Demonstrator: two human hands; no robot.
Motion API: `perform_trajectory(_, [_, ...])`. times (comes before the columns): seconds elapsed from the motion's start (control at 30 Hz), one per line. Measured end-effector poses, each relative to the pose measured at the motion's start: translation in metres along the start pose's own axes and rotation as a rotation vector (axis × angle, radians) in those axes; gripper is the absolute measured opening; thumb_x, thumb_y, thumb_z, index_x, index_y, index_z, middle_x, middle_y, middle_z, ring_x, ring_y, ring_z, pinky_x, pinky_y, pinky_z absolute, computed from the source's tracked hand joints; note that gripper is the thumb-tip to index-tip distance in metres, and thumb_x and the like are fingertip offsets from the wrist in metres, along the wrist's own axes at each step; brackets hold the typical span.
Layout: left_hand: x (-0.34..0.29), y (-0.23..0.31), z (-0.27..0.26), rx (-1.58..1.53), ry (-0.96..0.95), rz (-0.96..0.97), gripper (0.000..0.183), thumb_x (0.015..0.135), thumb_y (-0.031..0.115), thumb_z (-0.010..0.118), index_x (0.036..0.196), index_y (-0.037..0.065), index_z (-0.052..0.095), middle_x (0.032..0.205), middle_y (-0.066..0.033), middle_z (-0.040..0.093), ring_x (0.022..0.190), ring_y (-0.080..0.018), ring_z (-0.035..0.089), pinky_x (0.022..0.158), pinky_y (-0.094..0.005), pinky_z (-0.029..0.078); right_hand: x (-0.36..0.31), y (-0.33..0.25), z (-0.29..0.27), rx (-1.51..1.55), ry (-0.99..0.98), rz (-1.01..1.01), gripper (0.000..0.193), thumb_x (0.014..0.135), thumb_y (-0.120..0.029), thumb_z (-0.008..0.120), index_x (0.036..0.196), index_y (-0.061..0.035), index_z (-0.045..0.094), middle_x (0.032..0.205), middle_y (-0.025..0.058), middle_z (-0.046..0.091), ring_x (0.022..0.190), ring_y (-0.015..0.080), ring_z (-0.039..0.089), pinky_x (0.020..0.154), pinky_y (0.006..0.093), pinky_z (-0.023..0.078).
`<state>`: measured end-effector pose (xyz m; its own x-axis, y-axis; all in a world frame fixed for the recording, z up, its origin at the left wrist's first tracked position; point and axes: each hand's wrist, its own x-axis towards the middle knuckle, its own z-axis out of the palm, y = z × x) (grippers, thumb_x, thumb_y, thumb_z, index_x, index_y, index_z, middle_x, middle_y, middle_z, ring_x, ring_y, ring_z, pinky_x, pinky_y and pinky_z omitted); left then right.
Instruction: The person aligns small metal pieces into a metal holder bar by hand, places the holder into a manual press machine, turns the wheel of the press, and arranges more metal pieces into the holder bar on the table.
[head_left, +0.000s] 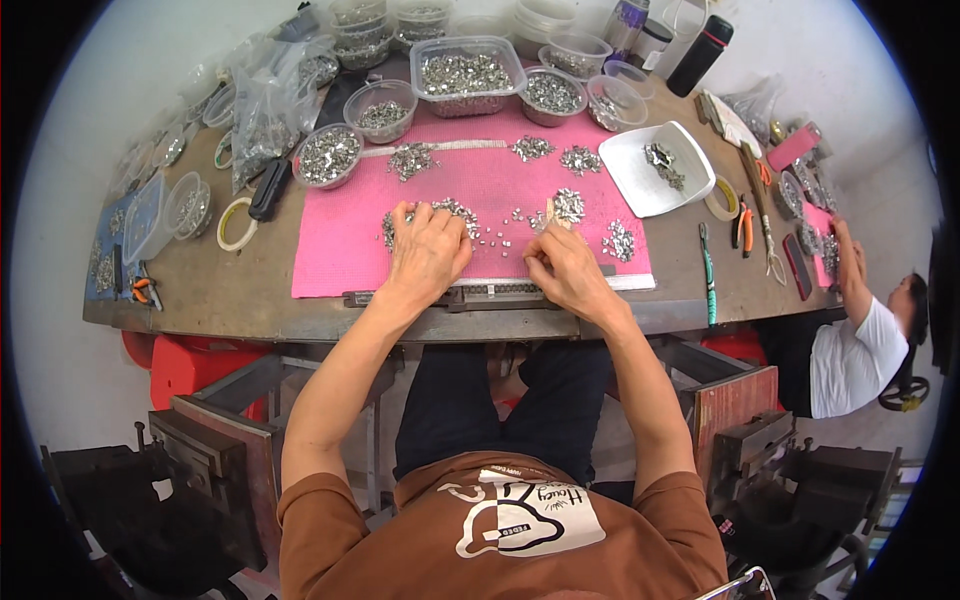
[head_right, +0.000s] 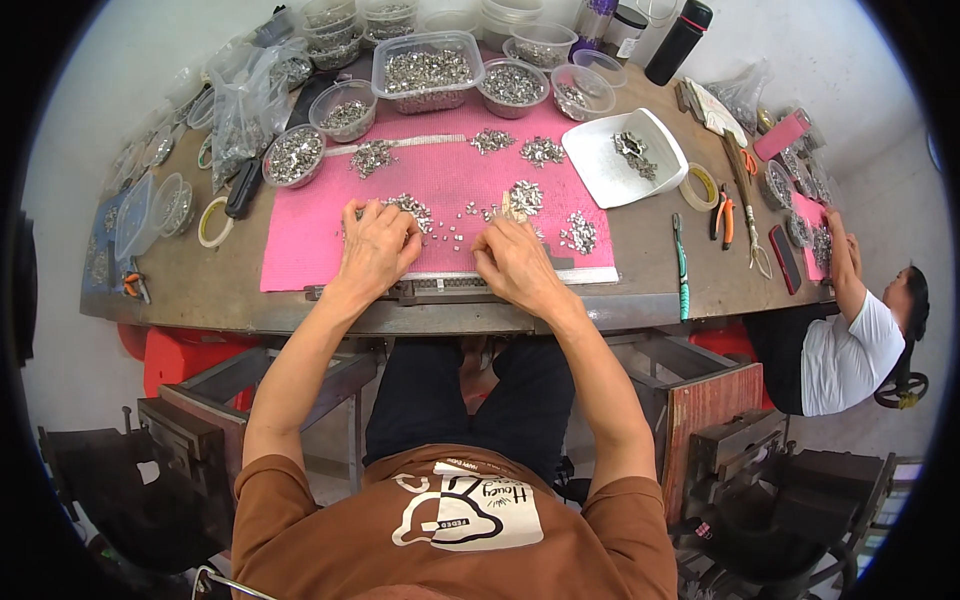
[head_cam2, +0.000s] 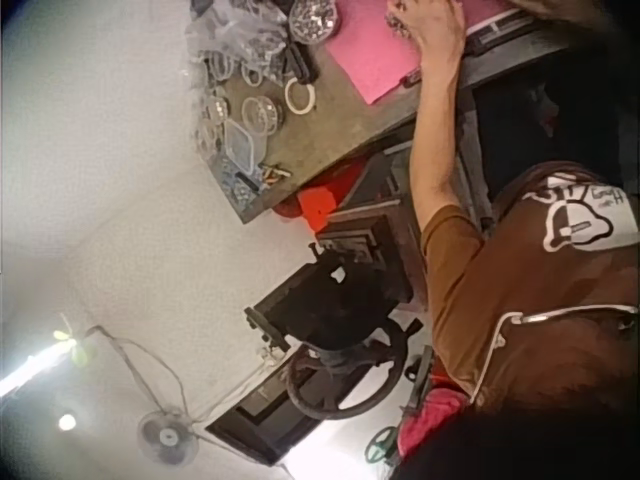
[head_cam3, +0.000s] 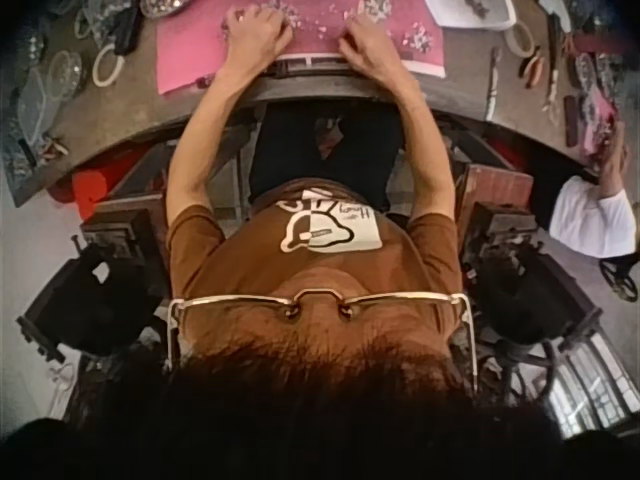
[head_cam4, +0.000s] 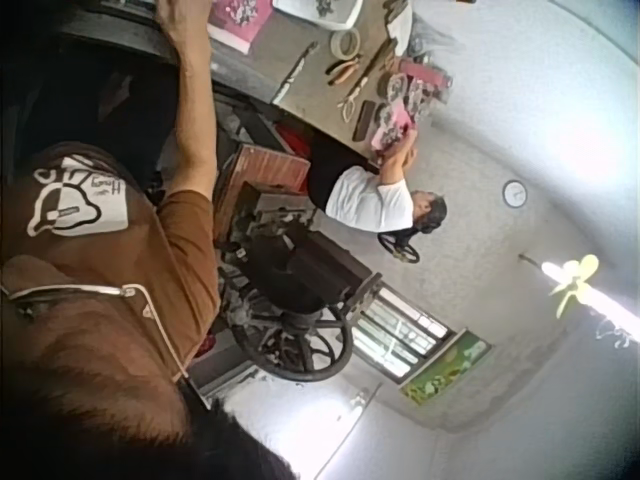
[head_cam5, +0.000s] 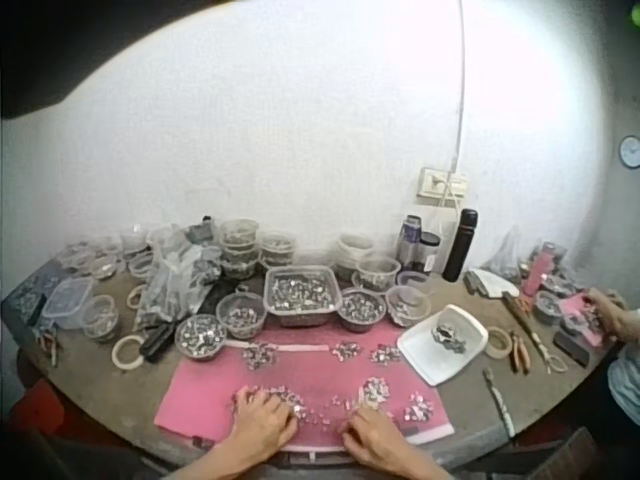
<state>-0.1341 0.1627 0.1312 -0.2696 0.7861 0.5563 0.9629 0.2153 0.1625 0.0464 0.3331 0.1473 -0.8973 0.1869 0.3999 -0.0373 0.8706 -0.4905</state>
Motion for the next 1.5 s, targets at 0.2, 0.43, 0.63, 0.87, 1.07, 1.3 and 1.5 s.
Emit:
perform_trajectory(0.2, [-0.009, 0.002, -0.001, -0.100, -0.077, 0.000, 0.008, 0.086, 0.016, 0.074, 0.088, 0.010, 0.069, 0.084, -0.0038, 0.064, 0.092, -0.0234, 0.058, 0.100, -0.0500, 0.034, -0.027, -0.012, 0.002, 0.096, 0.043, -0.102, 0.017, 0.079, 0.003, 0.068, 0.090, -0.0027, 0.057, 0.090, 0.0102, 0.059, 0.087, 0.0296, 0.060, 0.079, 0.0398, 0.046])
perform_trajectory(0.43, [-0.010, -0.001, -0.006, -0.241, -0.162, -0.077, 0.007, 0.088, 0.016, 0.072, 0.092, 0.010, 0.073, 0.087, -0.0056, 0.065, 0.096, -0.0240, 0.060, 0.100, -0.0491, 0.032, -0.034, -0.015, 0.003, -0.033, 0.042, -0.158, 0.019, 0.077, 0.004, 0.069, 0.091, -0.0022, 0.057, 0.093, 0.0107, 0.059, 0.088, 0.0294, 0.059, 0.079, 0.0398, 0.046])
perform_trajectory(0.63, [-0.010, 0.000, -0.003, -0.193, -0.096, -0.036, 0.006, 0.088, 0.015, 0.073, 0.089, 0.009, 0.071, 0.082, -0.0032, 0.064, 0.089, -0.0231, 0.060, 0.100, -0.0471, 0.033, -0.035, -0.019, 0.001, -0.146, 0.030, -0.253, 0.023, 0.077, 0.005, 0.071, 0.097, -0.0005, 0.062, 0.097, 0.0106, 0.062, 0.089, 0.0294, 0.060, 0.081, 0.0395, 0.047])
perform_trajectory(0.87, [-0.008, 0.030, -0.013, -0.348, -0.070, -0.015, 0.006, 0.084, 0.012, 0.073, 0.088, 0.011, 0.069, 0.084, -0.0020, 0.065, 0.089, -0.0210, 0.061, 0.102, -0.0475, 0.033, -0.066, -0.009, 0.008, 0.070, 0.442, 0.083, 0.021, 0.081, 0.009, 0.071, 0.100, -0.0005, 0.068, 0.095, 0.0130, 0.069, 0.088, 0.0296, 0.066, 0.080, 0.0381, 0.051])
perform_trajectory(1.07, [-0.011, 0.071, 0.007, -0.466, -0.058, 0.040, 0.011, 0.080, 0.010, 0.075, 0.088, 0.008, 0.067, 0.087, -0.0036, 0.065, 0.091, -0.0225, 0.061, 0.101, -0.0445, 0.038, -0.067, -0.012, 0.016, 0.073, 0.556, 0.196, 0.018, 0.082, 0.009, 0.069, 0.098, 0.0003, 0.068, 0.091, 0.0134, 0.068, 0.084, 0.0298, 0.065, 0.077, 0.0379, 0.051])
perform_trajectory(1.3, [-0.011, 0.074, 0.008, -0.406, -0.064, 0.089, 0.013, 0.082, 0.010, 0.076, 0.094, 0.007, 0.070, 0.087, -0.0047, 0.065, 0.089, -0.0246, 0.061, 0.105, -0.0468, 0.037, -0.067, -0.012, 0.015, 0.026, 0.491, 0.178, 0.017, 0.081, 0.007, 0.069, 0.097, -0.0006, 0.068, 0.090, 0.0124, 0.068, 0.084, 0.0311, 0.064, 0.077, 0.0397, 0.050])
perform_trajectory(1.5, [-0.019, 0.078, 0.015, -0.455, 0.016, -0.053, 0.016, 0.086, 0.015, 0.076, 0.101, 0.009, 0.073, 0.094, -0.0047, 0.068, 0.093, -0.0243, 0.061, 0.106, -0.0500, 0.036, -0.066, -0.010, 0.016, -0.009, 0.483, 0.149, 0.016, 0.081, 0.007, 0.069, 0.096, -0.0008, 0.068, 0.091, 0.0123, 0.068, 0.085, 0.0318, 0.064, 0.078, 0.0405, 0.050])
